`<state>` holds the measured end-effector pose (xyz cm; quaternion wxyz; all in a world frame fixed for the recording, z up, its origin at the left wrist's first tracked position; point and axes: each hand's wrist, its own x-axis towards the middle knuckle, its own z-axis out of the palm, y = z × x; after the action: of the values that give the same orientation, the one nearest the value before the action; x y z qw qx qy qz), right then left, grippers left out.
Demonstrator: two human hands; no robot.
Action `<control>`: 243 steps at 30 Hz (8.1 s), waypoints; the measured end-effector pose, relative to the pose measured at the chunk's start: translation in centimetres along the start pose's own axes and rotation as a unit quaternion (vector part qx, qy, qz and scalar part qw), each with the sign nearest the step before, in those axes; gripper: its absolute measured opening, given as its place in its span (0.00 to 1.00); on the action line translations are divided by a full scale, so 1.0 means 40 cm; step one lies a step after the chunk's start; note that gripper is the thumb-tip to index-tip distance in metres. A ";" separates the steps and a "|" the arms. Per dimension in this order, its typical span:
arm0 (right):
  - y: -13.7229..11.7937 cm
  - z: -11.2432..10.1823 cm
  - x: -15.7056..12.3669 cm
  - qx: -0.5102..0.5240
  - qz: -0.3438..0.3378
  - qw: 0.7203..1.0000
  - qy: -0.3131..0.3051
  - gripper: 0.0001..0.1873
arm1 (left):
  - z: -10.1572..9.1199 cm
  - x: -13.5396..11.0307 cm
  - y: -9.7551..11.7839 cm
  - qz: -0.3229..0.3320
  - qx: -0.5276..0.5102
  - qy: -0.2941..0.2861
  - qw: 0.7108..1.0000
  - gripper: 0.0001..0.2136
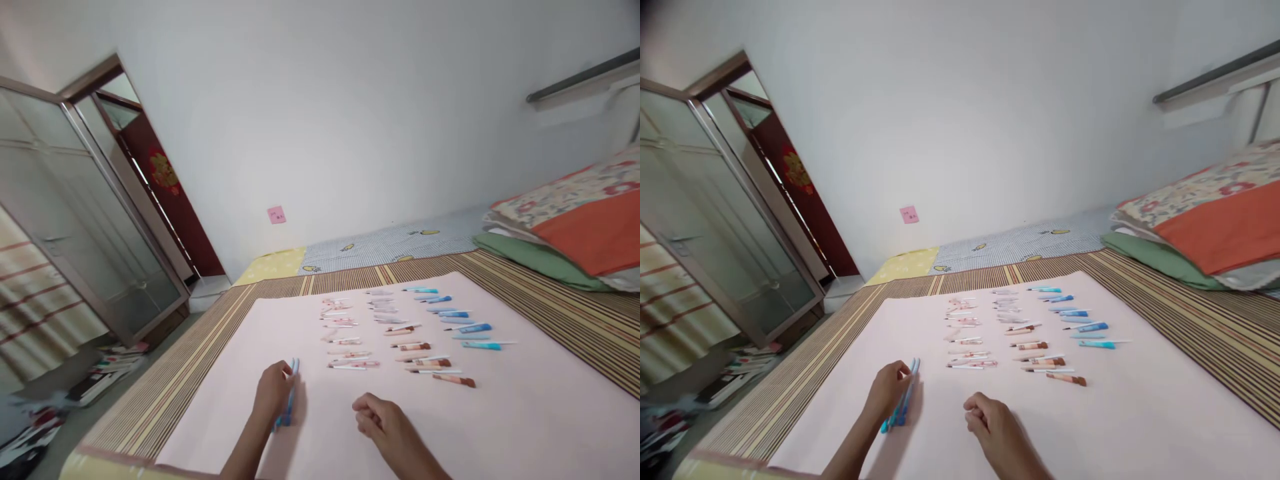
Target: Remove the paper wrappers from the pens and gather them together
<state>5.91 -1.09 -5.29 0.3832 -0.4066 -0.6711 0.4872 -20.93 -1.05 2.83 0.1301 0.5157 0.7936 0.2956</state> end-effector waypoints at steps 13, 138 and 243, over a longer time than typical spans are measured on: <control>-0.044 -0.072 0.003 0.033 -0.015 0.998 0.056 0.14 | 0.048 0.061 0.038 -0.061 -0.001 -0.098 0.993 0.11; -0.062 -0.199 0.012 -0.142 -0.010 0.938 0.315 0.20 | 0.311 -0.168 0.270 -0.276 -0.766 -0.100 0.572 0.06; 0.185 -0.726 -0.033 -0.429 -0.083 0.878 0.196 0.17 | 0.338 -0.221 0.272 -0.078 -0.630 -0.341 0.693 0.12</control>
<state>34.11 9.09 -5.87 0.3334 -0.5613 -0.7570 0.0283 -2.10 -1.24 -2.18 0.7087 0.3141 0.3599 0.5192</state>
